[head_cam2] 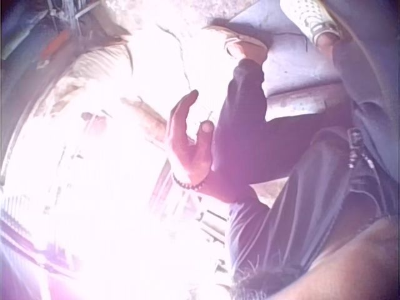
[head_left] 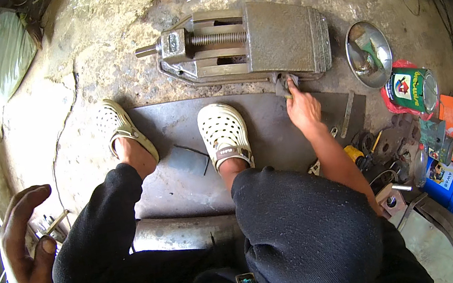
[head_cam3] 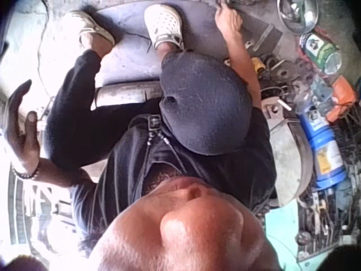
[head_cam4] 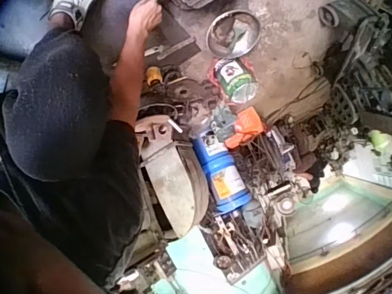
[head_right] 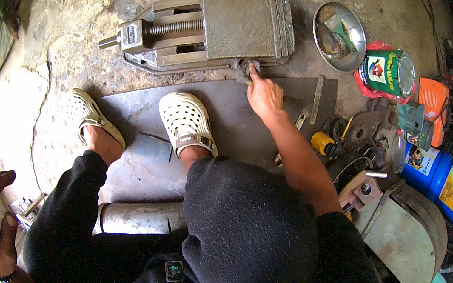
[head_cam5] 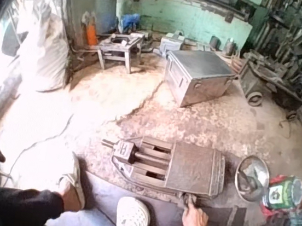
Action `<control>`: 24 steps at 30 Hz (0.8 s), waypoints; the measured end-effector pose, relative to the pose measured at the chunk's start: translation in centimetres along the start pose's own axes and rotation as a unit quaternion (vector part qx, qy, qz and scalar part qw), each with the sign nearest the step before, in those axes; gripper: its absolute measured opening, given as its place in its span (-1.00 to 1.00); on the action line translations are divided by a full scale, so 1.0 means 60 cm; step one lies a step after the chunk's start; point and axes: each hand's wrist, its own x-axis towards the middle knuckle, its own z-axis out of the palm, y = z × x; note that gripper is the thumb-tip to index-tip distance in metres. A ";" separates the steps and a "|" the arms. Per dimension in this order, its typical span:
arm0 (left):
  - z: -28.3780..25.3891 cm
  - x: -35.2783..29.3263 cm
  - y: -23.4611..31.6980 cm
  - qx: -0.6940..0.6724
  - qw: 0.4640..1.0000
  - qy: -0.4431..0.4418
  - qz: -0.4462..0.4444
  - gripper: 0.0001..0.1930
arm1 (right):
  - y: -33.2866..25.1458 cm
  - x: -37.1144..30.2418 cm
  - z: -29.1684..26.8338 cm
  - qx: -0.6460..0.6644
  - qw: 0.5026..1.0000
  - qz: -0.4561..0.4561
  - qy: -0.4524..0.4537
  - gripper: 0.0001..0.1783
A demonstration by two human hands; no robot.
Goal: The person scrubs a metal vise with a cloth and a small brush, then wipes it down. The person then opens a paint can and places a brush inside a container.
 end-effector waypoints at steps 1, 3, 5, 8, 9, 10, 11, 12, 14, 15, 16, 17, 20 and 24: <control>-0.001 -0.001 0.001 0.009 1.000 0.005 -0.002 -0.31 | -0.001 -0.001 -0.001 0.017 1.000 0.004 -0.013 -0.31; 0.002 -0.004 0.004 -0.017 1.000 0.012 -0.006 -0.32 | -0.006 0.002 -0.001 0.040 0.999 0.001 0.010 -0.32; 0.003 -0.005 0.008 -0.021 1.000 -0.015 -0.003 -0.32 | -0.010 0.003 0.003 0.007 1.000 -0.003 -0.007 -0.31; 0.007 0.000 0.012 -0.038 0.999 -0.030 -0.007 -0.30 | -0.014 0.008 0.004 -0.012 1.000 -0.003 0.013 -0.30; 0.008 0.000 0.015 -0.015 1.000 -0.016 -0.013 -0.29 | -0.013 0.005 0.002 0.008 1.000 0.002 -0.004 -0.31; 0.008 0.000 0.017 -0.033 0.999 -0.013 -0.008 -0.28 | -0.014 0.006 -0.001 0.016 1.000 0.009 0.002 -0.31; 0.008 -0.001 0.020 -0.031 0.999 -0.009 -0.006 -0.27 | -0.017 0.006 -0.005 0.035 0.999 0.002 0.005 -0.31; 0.006 0.000 0.021 -0.026 1.000 -0.001 -0.003 -0.26 | -0.016 0.003 -0.012 0.020 1.000 0.004 -0.022 -0.34; 0.004 -0.001 0.025 -0.041 0.999 -0.003 -0.002 -0.29 | -0.024 0.006 -0.026 0.004 1.000 0.001 -0.010 -0.35; 0.004 -0.002 0.026 -0.045 0.999 -0.006 0.005 -0.30 | -0.028 0.006 -0.033 -0.014 1.000 0.015 -0.020 -0.36; 0.003 -0.002 0.027 -0.047 0.999 -0.008 0.011 -0.31 | -0.038 0.013 -0.036 0.003 0.999 0.035 -0.009 -0.35; 0.003 -0.002 0.028 -0.050 0.999 -0.009 0.017 -0.31 | -0.047 0.017 -0.037 0.033 0.998 0.044 -0.022 -0.35; 0.008 0.000 0.028 -0.058 0.998 -0.017 0.023 -0.31 | -0.078 0.031 -0.030 0.089 0.989 0.106 -0.047 -0.41; 0.016 0.007 0.027 -0.061 0.998 -0.028 0.014 -0.31 | -0.093 0.041 -0.018 0.076 0.991 0.110 -0.030 -0.43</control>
